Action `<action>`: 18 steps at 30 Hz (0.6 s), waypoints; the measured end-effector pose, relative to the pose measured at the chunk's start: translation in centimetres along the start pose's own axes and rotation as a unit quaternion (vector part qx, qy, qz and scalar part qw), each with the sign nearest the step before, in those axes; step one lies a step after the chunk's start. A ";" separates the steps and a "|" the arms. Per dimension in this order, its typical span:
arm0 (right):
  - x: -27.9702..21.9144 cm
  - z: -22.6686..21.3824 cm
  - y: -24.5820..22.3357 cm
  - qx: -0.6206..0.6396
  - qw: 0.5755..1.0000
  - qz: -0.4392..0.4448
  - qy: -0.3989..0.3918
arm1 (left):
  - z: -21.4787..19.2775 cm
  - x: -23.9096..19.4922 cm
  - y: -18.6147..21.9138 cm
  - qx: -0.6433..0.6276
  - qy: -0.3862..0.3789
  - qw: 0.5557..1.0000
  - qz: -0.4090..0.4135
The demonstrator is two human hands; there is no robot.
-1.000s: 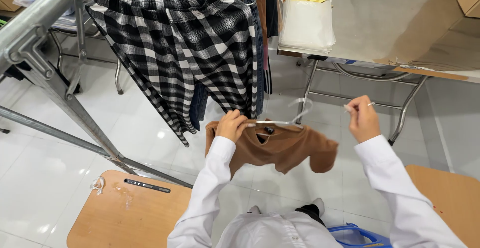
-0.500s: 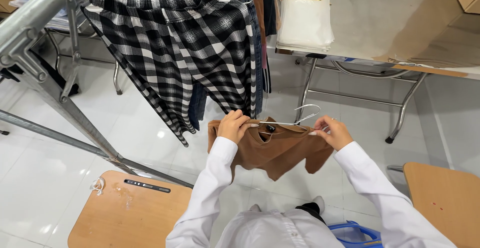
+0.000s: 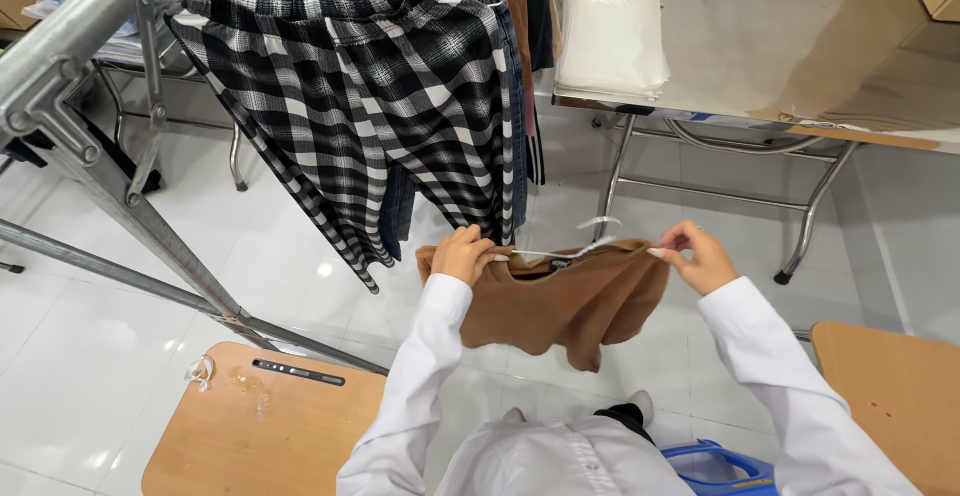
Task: The person folds a pair of jeans, a checkered shirt, and a brown top on a metal table. They also hang the jeans and checkered shirt on a clothing rack using hangers.
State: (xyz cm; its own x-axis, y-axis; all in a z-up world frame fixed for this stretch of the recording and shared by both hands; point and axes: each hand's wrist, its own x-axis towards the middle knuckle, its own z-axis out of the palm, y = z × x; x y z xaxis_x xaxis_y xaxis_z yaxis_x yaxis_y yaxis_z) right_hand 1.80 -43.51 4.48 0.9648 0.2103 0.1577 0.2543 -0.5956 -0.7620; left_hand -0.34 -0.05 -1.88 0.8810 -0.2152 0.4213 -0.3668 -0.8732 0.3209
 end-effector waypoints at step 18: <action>-2.3 -2.0 2.8 -0.306 0.948 0.056 -0.064 | -2.7 -1.3 -1.2 -0.277 0.084 0.947 -0.137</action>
State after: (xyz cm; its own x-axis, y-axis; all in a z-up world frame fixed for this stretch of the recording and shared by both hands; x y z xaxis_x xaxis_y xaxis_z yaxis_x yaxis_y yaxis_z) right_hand 0.37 -47.17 3.23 0.9819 0.1891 -0.0102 0.1802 -0.9495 -0.2567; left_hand -1.87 2.44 -0.57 0.9228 0.0997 0.3721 -0.2731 -0.5120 0.8144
